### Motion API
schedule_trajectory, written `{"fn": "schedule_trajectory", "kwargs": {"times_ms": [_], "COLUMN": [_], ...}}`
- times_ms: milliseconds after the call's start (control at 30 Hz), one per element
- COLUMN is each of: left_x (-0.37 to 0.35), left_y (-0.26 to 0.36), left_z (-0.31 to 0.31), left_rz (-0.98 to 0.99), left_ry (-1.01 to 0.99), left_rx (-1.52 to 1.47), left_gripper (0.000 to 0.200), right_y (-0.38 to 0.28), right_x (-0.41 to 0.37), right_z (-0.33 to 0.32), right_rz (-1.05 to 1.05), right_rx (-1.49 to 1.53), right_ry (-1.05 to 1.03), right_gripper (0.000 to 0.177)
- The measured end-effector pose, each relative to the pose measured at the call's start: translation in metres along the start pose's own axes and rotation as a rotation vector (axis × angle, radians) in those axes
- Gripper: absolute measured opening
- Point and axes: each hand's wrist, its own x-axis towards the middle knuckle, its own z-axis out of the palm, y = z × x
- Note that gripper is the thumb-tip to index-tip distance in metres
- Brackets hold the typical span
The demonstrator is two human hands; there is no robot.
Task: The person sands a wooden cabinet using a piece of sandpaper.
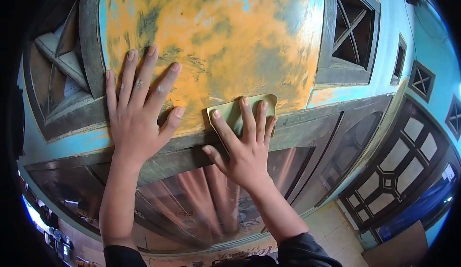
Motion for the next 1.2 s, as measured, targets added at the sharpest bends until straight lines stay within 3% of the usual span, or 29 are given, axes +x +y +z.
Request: {"fn": "schedule_trajectory", "kwargs": {"times_ms": [200, 367, 1200], "left_x": [0.0, 0.0, 0.0], "left_y": [0.001, 0.0, -0.001], "left_z": [0.0, 0.001, 0.003], "left_rz": [-0.015, -0.01, -0.013], "left_ry": [-0.002, 0.011, 0.047], "left_rx": [0.009, -0.01, -0.031], "left_gripper": [0.052, 0.051, 0.048], "right_y": [-0.007, -0.003, -0.02], "right_x": [0.039, -0.008, 0.0], "right_z": [-0.008, 0.0, 0.013], "right_rz": [-0.032, 0.019, -0.053], "right_rx": [-0.015, 0.002, 0.053], "right_ry": [0.04, -0.04, -0.046], "right_gripper": [0.066, 0.068, 0.064]}}
